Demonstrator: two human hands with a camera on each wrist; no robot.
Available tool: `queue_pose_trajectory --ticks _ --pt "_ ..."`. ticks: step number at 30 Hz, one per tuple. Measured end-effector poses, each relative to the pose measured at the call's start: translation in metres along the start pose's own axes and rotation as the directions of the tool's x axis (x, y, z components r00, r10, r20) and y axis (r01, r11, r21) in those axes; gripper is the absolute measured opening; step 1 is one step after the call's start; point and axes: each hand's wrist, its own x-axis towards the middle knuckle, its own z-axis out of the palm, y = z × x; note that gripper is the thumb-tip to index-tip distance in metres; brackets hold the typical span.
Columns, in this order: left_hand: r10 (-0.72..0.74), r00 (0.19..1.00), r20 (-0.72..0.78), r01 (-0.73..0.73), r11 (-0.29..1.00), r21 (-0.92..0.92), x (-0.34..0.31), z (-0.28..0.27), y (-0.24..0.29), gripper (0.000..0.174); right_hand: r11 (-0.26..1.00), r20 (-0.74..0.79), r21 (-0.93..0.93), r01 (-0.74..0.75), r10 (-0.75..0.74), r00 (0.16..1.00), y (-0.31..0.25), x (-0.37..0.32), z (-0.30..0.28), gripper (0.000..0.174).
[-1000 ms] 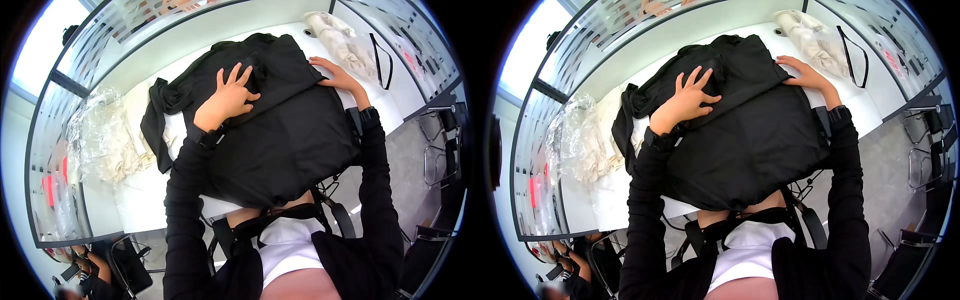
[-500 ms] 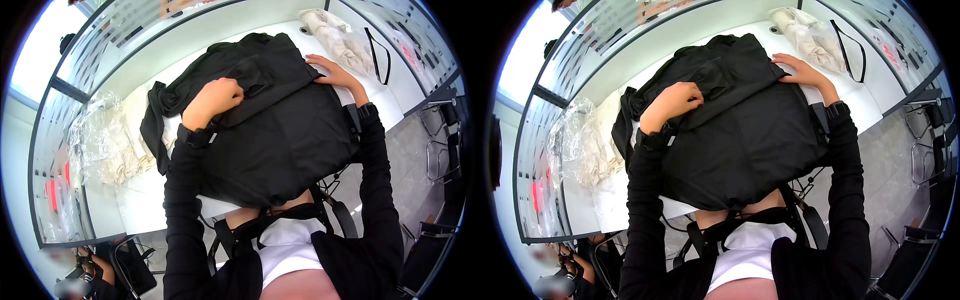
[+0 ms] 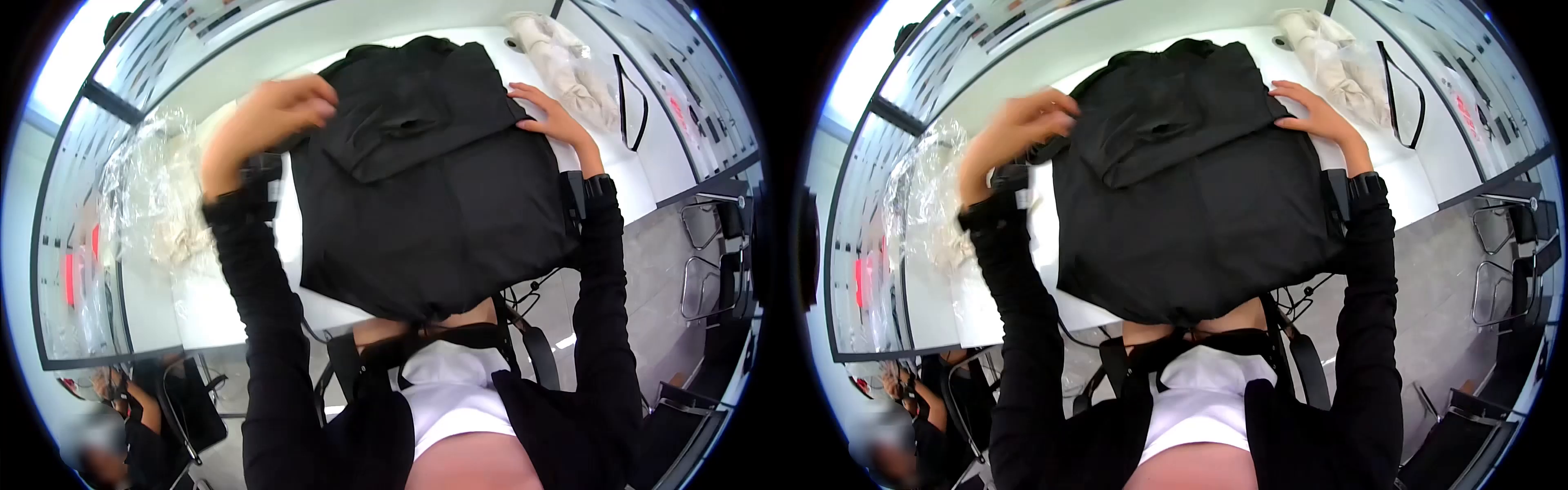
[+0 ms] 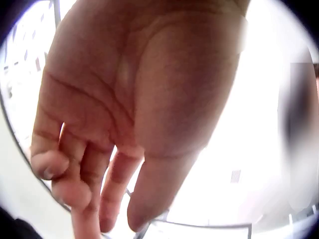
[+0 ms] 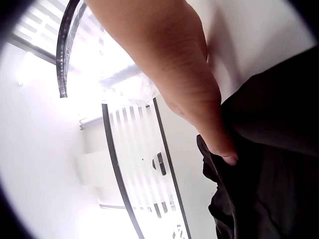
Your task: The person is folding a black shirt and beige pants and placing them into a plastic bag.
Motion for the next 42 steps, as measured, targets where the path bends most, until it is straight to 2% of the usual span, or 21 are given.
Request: queue_pose_trajectory --ticks 2,4,6,8,10,12,14,17,18,20,21,22,24,25,28,34,37,38,40,42 --pt "-0.080 0.980 -0.185 0.078 0.997 -0.017 -0.035 -0.035 0.009 0.015 0.999 -0.005 -0.005 -0.034 0.034 0.999 -0.003 0.001 0.002 0.048" --pt "-0.265 0.953 -0.147 0.280 0.956 0.091 -0.064 -0.038 0.016 0.015 1.000 -0.003 -0.026 -0.007 0.007 1.000 0.000 0.002 0.000 0.048" --pt "-0.312 0.949 -0.036 0.314 0.938 0.148 -0.084 -0.029 -0.003 0.019 0.999 -0.001 -0.034 0.012 -0.012 1.000 0.002 0.003 0.001 0.048" --pt "-0.353 0.935 -0.001 0.334 0.884 0.325 -0.107 -0.011 -0.026 0.025 0.999 -0.001 -0.033 0.020 -0.020 1.000 0.001 0.003 0.001 0.047" --pt "-0.535 0.843 -0.055 0.507 0.757 0.412 -0.130 0.009 -0.048 0.032 0.999 0.000 -0.040 -0.004 0.004 1.000 -0.002 0.003 0.002 0.047" --pt "-0.547 0.813 -0.198 0.575 0.705 0.414 -0.151 0.029 -0.064 0.037 0.999 0.004 -0.053 -0.001 0.002 1.000 -0.003 0.004 0.001 0.047" --pt "-0.571 0.775 -0.270 0.632 0.698 0.338 -0.157 0.038 -0.072 0.035 0.999 0.003 -0.049 0.006 -0.006 1.000 -0.003 0.005 0.001 0.048" --pt "-0.535 0.778 -0.329 0.613 0.762 0.210 -0.167 0.031 -0.090 0.031 1.000 0.005 -0.007 0.007 -0.007 1.000 0.001 0.005 0.002 0.049" --pt "-0.624 0.738 -0.256 0.635 0.771 -0.048 -0.166 0.022 -0.081 0.022 1.000 0.006 -0.009 0.003 -0.003 1.000 0.001 0.004 0.003 0.049" --pt "-0.568 0.757 -0.323 0.374 0.782 -0.498 -0.173 0.005 -0.079 0.018 1.000 0.001 -0.013 0.000 0.000 1.000 -0.001 0.004 0.002 0.048" --pt "-0.531 0.744 -0.406 0.161 0.731 -0.663 -0.170 0.002 -0.064 0.020 1.000 0.000 -0.015 -0.003 0.003 1.000 0.000 0.004 0.002 0.049" --pt "-0.504 0.756 -0.418 0.069 0.696 -0.715 -0.170 -0.004 -0.056 0.019 1.000 0.002 -0.017 -0.001 0.001 1.000 0.001 0.003 0.003 0.049" --pt "-0.432 0.813 -0.390 0.000 0.670 -0.743 -0.172 -0.009 -0.051 0.019 1.000 0.000 -0.023 0.010 -0.010 1.000 0.000 0.004 0.002 0.049" --pt "-0.468 0.791 -0.394 0.002 0.646 -0.763 -0.172 -0.008 -0.050 0.020 1.000 -0.006 -0.031 -0.001 0.001 1.000 -0.001 0.004 0.003 0.048" --pt "-0.397 0.853 -0.340 -0.059 0.573 -0.818 -0.173 -0.007 -0.051 0.021 0.999 -0.010 -0.041 -0.001 0.000 1.000 -0.001 0.003 0.004 0.047" --pt "-0.558 0.659 -0.505 -0.109 0.594 -0.797 -0.163 0.010 -0.034 0.017 1.000 0.017 -0.001 -0.021 0.021 1.000 0.000 0.003 0.003 0.049" --pt "-0.568 0.653 -0.500 -0.112 0.581 -0.806 -0.163 0.007 -0.033 0.016 1.000 0.009 -0.017 -0.003 0.003 1.000 0.000 0.003 0.004 0.049" --pt "-0.527 0.703 -0.478 -0.100 0.592 -0.800 -0.164 0.005 -0.044 0.018 1.000 0.000 -0.028 0.007 -0.007 1.000 -0.001 0.003 0.004 0.048" --pt "-0.373 0.819 -0.436 -0.168 0.571 -0.803 -0.164 0.001 -0.053 0.020 0.998 -0.020 -0.050 0.026 -0.027 0.999 -0.003 0.001 0.005 0.046" --pt "-0.357 0.786 -0.505 -0.223 0.597 -0.770 -0.160 0.006 -0.054 0.019 1.000 -0.022 -0.027 0.002 -0.002 1.000 -0.003 0.002 0.004 0.045"
